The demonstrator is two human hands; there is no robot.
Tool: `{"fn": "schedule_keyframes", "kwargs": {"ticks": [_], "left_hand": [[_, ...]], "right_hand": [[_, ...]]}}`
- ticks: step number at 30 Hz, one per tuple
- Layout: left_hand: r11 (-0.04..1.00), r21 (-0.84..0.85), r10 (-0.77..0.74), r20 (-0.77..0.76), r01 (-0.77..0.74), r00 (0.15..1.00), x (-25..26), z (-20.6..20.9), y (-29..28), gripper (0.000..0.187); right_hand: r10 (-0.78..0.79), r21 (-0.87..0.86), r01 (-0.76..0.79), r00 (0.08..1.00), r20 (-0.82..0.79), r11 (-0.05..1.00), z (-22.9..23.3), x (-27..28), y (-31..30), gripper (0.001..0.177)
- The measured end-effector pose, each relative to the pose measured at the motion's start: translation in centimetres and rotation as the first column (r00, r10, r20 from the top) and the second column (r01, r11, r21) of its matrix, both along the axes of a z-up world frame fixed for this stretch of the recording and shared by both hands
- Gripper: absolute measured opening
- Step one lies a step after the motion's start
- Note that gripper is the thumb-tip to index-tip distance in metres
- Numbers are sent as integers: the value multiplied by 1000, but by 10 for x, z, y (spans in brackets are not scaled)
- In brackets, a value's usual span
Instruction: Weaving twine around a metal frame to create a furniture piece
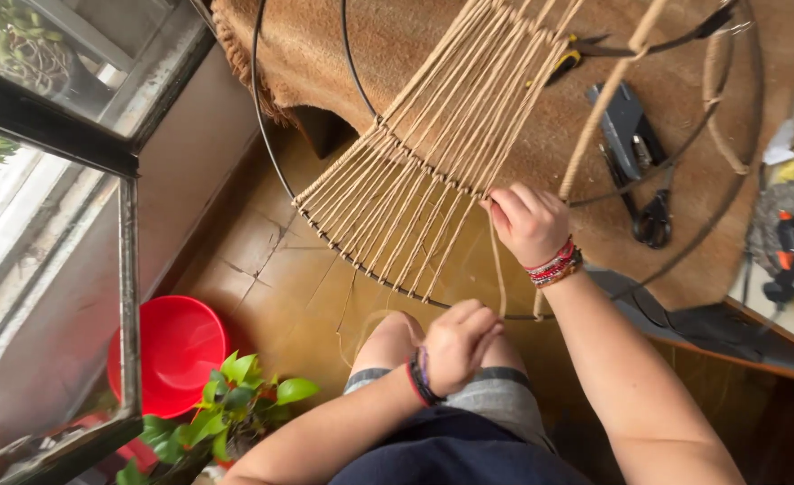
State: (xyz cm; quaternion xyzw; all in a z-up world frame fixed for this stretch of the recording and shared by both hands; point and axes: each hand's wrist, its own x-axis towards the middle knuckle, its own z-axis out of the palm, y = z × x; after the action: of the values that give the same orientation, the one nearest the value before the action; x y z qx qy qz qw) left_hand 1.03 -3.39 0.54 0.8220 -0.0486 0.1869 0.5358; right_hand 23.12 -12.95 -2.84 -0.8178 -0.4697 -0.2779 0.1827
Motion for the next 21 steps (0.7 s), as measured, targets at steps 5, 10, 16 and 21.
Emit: {"fn": "schedule_keyframes", "kwargs": {"ticks": [5,10,16,21], "left_hand": [[962,-273,-56,-142,15,988,-20,-3,-5,25],[942,-316,67,-148,-112,987,-37,-37,-25,21],[952,-281,75,-162,-119,984,-36,-43,-26,20],[957,-267,89,-113,-117,990,-33,-49,-25,18]], "right_hand": [[44,-56,-50,994,-100,997,21,-16,1,17],[79,-21,-91,942,-327,996,8,-8,-7,6],[-173,-23,178,902,-396,984,17,-12,13,21],[-262,0,282,894,-363,960,21,-23,20,22]]}}
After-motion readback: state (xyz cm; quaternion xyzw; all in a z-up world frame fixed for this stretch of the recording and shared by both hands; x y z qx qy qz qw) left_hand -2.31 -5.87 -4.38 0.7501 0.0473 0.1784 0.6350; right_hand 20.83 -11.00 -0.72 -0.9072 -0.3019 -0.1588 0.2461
